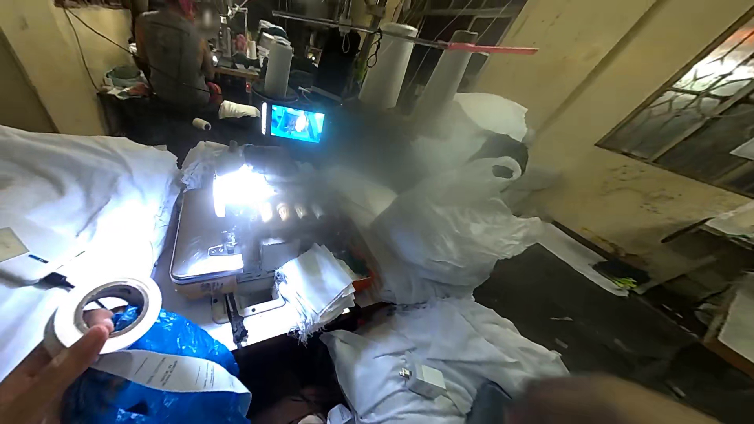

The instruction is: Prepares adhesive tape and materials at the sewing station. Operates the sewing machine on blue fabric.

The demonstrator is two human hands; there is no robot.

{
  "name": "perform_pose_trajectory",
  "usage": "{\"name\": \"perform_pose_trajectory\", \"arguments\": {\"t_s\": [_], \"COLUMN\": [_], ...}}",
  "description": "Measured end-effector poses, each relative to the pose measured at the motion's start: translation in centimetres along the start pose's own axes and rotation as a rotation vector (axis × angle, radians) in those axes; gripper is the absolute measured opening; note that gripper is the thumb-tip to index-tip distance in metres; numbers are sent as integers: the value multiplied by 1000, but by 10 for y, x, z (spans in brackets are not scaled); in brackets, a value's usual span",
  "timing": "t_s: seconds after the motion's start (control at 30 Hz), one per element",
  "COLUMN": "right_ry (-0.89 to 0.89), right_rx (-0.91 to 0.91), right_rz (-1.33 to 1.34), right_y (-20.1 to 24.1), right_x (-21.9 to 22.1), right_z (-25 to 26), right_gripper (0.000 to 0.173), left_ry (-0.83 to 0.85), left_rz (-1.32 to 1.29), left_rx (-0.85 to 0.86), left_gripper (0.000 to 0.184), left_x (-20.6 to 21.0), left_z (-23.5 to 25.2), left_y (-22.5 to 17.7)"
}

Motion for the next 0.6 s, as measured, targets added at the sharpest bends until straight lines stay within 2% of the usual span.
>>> {"name": "perform_pose_trajectory", "arguments": {"t_s": [0.07,0.13,0.3,0.43,0.6], "right_ry": [-222,-448,-606,-703,-746], "right_rx": [-77,-29,177,220,150], "right_rz": [-62,-42,323,390,350], "right_y": [-7,-24,-77,-93,-100], "right_x": [-24,-38,-51,-46,-44], "right_z": [48,110,233,273,280], "right_gripper": [24,25,40,38,27], "left_ry": [5,0,56,98,74], "left_rz": [-4,-16,-51,-63,-11], "left_rx": [-4,-19,-15,-44,-144], "left_gripper": [19,12,16,18,19], "left_x": [-1,2,7,9,12], "left_z": [-2,-4,-11,-15,-16], "left_y": [-1,-4,-9,-11,-6]}}
Point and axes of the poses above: each hand's wrist, its own z-axis towards the middle knuckle, its own x-axis out of the palm, y = z × x, the point moved 7 cm from there along z, towards the middle knuckle, and after that the axes turned 14 degrees about y, right-handed, at the moved point
